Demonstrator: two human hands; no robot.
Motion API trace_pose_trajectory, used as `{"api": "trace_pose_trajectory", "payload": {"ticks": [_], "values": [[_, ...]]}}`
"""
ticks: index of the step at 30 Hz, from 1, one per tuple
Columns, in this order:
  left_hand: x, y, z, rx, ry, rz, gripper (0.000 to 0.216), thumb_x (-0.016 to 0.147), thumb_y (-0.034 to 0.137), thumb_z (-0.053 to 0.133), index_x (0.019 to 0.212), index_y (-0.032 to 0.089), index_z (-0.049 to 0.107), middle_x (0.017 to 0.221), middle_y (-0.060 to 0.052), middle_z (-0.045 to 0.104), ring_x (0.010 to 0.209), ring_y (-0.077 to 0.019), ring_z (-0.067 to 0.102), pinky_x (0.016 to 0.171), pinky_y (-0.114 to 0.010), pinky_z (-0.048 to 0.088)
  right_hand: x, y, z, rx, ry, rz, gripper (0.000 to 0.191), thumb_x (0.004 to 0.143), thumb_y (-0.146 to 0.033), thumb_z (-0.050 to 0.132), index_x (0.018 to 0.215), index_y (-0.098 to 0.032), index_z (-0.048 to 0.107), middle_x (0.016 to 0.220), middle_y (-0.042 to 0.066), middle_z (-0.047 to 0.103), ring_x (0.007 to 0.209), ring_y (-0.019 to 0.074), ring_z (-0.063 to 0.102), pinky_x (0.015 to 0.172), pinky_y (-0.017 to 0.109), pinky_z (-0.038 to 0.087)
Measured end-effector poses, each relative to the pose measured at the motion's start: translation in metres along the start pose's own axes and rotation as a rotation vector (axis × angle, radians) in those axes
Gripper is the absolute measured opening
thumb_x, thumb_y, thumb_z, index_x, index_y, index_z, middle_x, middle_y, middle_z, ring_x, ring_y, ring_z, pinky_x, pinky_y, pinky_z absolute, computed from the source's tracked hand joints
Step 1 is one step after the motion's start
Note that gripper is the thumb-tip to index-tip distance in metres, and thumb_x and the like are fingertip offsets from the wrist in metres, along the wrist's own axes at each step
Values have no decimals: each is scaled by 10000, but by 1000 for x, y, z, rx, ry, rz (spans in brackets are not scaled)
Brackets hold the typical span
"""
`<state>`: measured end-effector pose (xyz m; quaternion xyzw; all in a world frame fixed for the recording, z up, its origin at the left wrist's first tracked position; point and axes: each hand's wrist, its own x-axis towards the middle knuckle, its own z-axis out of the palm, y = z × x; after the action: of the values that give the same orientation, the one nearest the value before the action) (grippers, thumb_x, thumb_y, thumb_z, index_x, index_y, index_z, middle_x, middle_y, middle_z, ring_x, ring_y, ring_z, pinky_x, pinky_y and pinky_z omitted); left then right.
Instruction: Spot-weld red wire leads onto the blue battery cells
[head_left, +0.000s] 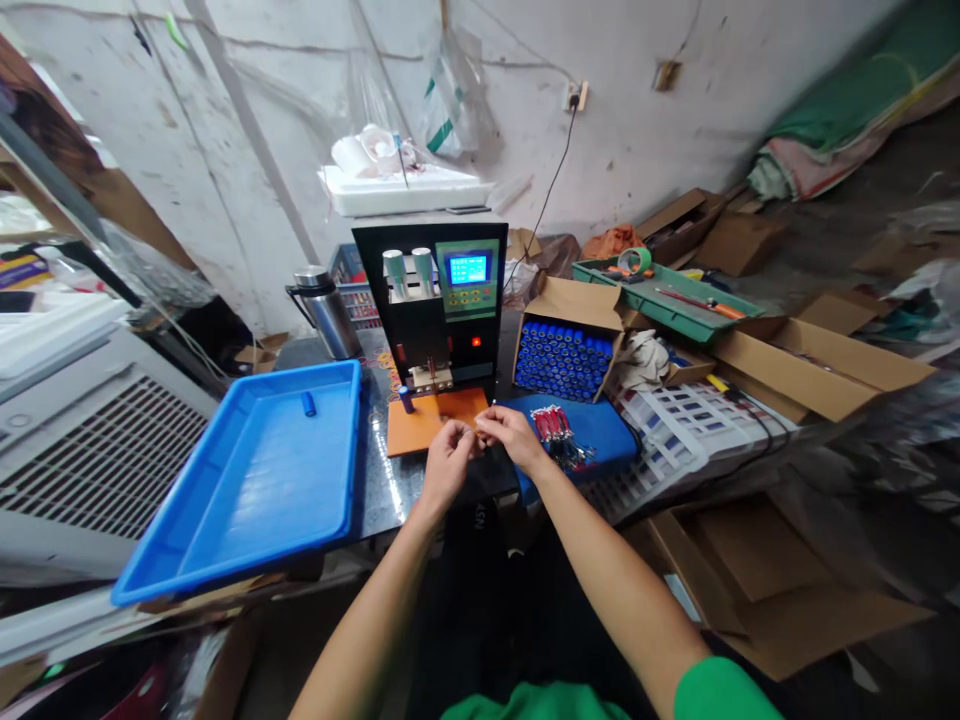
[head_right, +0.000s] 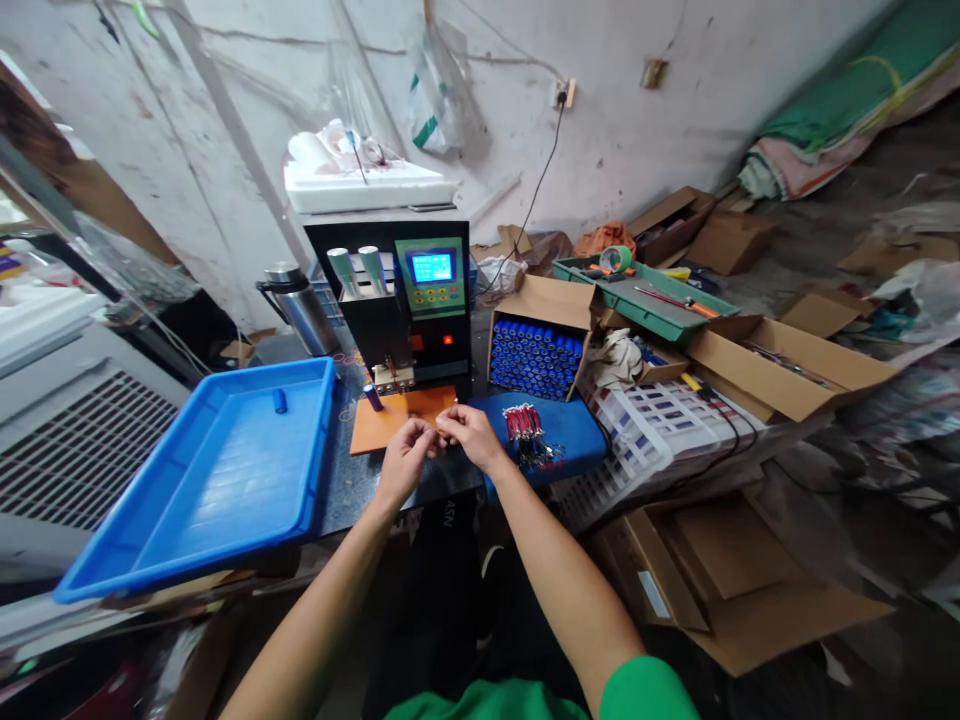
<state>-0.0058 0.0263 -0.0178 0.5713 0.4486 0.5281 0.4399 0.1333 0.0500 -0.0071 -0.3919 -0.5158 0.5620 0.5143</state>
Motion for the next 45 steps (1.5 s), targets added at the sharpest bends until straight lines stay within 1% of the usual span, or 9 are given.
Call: {"api": "trace_pose_trajectory", "payload": {"ticks": [6,8,11,13,17,23,27,35,45], "values": [[-2,-3,-15,134,11,10,243,864,406,538,743,197,512,655,6,585,599,-128,545,605,-259,452,-2,7,8,-41,-2,-25,252,697,-417,730,655,-183,644,585,-14,594,545,116,508,545,242,401],[0,-5,-25,256,181,81,222,864,395,557,773,193,540,707,-2,591,648,-137,558,647,-269,463,-1,11,6,-44,51,-15,253,692,-416,732,669,-177,655,574,-12,592,534,116,508,533,241,393],[13,-7,-49,434,569,183,224,832,364,613,962,183,592,921,-52,633,794,-168,592,741,-298,485,-2,17,1,-7,130,1,259,692,-421,718,692,-171,654,553,-17,579,517,112,501,508,234,382],[28,-9,-65,496,680,174,364,785,337,665,1098,167,591,1077,-106,639,918,-204,609,825,-336,497,-3,18,-1,21,159,8,266,684,-426,717,686,-170,642,546,-21,572,507,105,490,495,228,377],[53,-14,-79,486,480,99,330,785,298,637,1083,155,639,996,-99,696,884,-216,650,831,-351,512,-4,19,-2,37,181,24,277,680,-431,718,678,-168,633,544,-21,570,505,101,487,489,223,380],[50,-22,-53,315,146,133,216,824,357,576,894,167,652,835,-38,698,780,-177,650,726,-282,513,-1,22,-2,45,217,24,250,694,-412,696,670,-172,626,550,-21,563,520,102,497,493,218,386],[44,-27,-42,259,137,93,255,839,406,583,914,167,632,826,-40,687,757,-161,641,722,-277,517,9,21,4,38,227,-1,237,699,-405,693,676,-179,623,571,-22,565,537,108,506,505,223,397],[41,-34,-43,250,175,62,392,859,400,580,1163,157,625,1023,-85,721,880,-187,676,836,-327,535,45,16,30,-34,178,-73,173,729,-348,676,669,-192,630,594,-24,578,565,122,503,538,232,400],[37,-30,-42,373,228,85,317,898,342,555,1157,194,662,956,-49,737,854,-196,686,817,-314,531,72,25,47,-141,161,-108,126,722,-283,640,634,-193,640,623,-7,627,636,149,544,568,225,392]]}}
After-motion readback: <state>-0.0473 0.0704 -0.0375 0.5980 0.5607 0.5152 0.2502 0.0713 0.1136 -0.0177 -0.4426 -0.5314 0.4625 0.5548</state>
